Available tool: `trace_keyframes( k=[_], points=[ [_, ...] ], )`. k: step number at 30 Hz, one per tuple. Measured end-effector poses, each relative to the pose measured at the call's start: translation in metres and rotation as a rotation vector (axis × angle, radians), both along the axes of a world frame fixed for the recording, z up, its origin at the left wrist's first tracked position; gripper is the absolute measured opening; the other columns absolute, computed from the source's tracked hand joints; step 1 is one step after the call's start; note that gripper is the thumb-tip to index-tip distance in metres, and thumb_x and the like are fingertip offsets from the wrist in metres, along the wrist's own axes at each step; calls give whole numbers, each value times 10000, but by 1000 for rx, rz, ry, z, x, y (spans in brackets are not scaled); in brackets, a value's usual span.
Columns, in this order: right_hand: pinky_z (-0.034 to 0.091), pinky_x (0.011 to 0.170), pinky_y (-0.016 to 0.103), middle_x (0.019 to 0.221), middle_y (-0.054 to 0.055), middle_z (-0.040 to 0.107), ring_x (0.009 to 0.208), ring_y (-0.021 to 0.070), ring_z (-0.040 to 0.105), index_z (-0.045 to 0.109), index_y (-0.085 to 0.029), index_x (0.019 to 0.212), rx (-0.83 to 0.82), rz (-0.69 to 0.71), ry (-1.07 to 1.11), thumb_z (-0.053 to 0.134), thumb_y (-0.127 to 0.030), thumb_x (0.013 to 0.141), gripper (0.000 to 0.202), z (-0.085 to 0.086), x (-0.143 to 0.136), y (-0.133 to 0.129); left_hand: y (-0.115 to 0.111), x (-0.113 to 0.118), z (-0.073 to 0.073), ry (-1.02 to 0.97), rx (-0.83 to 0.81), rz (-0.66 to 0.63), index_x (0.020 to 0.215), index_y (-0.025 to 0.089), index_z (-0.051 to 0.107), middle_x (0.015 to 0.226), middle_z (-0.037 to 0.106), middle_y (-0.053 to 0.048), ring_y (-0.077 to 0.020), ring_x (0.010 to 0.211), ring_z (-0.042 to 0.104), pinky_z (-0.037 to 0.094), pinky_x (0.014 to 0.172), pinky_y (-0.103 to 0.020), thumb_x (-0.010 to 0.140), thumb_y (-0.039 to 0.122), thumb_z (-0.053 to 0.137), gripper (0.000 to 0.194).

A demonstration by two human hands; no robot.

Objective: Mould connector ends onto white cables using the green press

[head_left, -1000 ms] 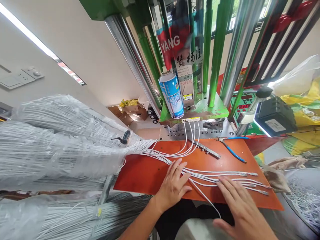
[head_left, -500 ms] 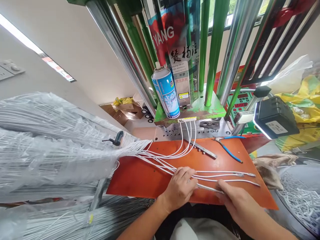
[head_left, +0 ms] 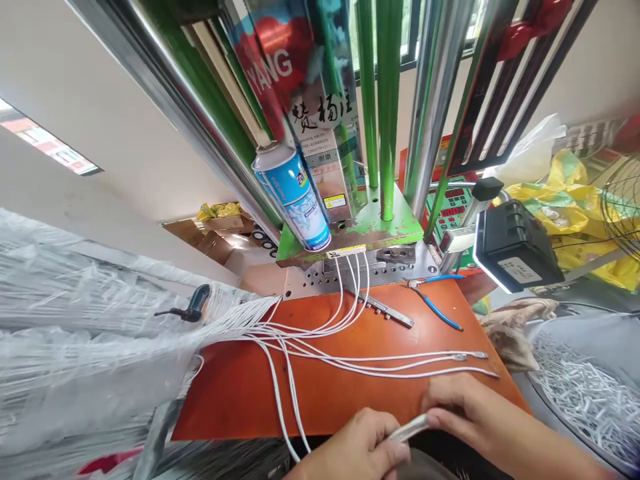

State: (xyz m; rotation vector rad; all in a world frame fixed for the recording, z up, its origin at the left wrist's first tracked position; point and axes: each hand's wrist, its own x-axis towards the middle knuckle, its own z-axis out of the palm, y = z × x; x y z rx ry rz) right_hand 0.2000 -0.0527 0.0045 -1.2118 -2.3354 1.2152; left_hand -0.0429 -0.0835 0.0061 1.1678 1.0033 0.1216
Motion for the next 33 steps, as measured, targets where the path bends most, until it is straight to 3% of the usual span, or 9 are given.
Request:
trace_keyframes(
  k=[3,7,9,12,15,19,24,30,33],
  points=[
    [439,652,259,804,-17,666,735,149,598,598,-226,807,-163,-109,66,472,-472,1072,382,-9,-18,4,8,13,-13,-106,-113,88,847,167,611,611,572,12,-78,456,459,338,452,-186,898,729,587,565],
    [415,651,294,791,-6,621,702,163,560,506,-233,830,-24,-247,102,361,-492,1095,398,-10,-41,18,26,28,-12,-228,-132,220,831,152,599,563,543,20,-76,380,460,331,376,-183,910,758,550,613],
    [436,673,298,804,3,617,717,167,572,523,-237,870,78,-300,157,311,-474,1108,397,-14,-44,34,42,28,-8,-231,-77,354,817,151,586,518,496,41,-50,342,354,245,339,-176,919,752,540,611],
    [456,747,333,949,61,644,878,222,609,586,-223,1048,398,-456,46,376,-486,1091,339,-28,-38,66,70,19,-6,-230,-14,528,959,172,565,474,408,104,-39,345,201,166,335,-163,945,707,534,536],
    [442,763,354,964,77,635,921,255,596,627,-217,1058,613,-393,-149,416,-429,1079,299,-46,-32,88,93,9,-11,-160,115,594,931,182,541,543,475,88,-40,369,305,248,348,-146,916,652,612,475],
    [390,640,330,847,33,633,742,214,605,608,-227,963,607,-409,-188,399,-391,1083,291,-57,-21,82,107,8,-23,-44,206,555,882,163,565,611,558,34,-97,446,526,479,431,-219,886,626,642,469],
    [385,621,324,908,24,698,743,209,670,608,-239,1075,624,-410,-162,399,-430,1086,283,-65,-3,66,107,14,-26,33,262,417,950,152,613,602,546,46,-49,404,440,340,387,-144,931,569,608,417],
    [399,648,325,957,34,717,774,208,673,627,-233,1103,618,-349,-146,392,-430,1091,308,-68,-3,70,108,23,-35,20,167,391,826,168,555,569,598,2,-115,397,561,437,366,-192,915,648,581,489],
    [401,654,325,939,40,714,762,208,655,636,-225,1096,634,-324,-147,383,-432,1092,327,-67,-2,70,110,26,-36,12,151,393,891,159,568,584,616,1,-120,384,563,438,350,-196,906,626,599,468]
  ],
)
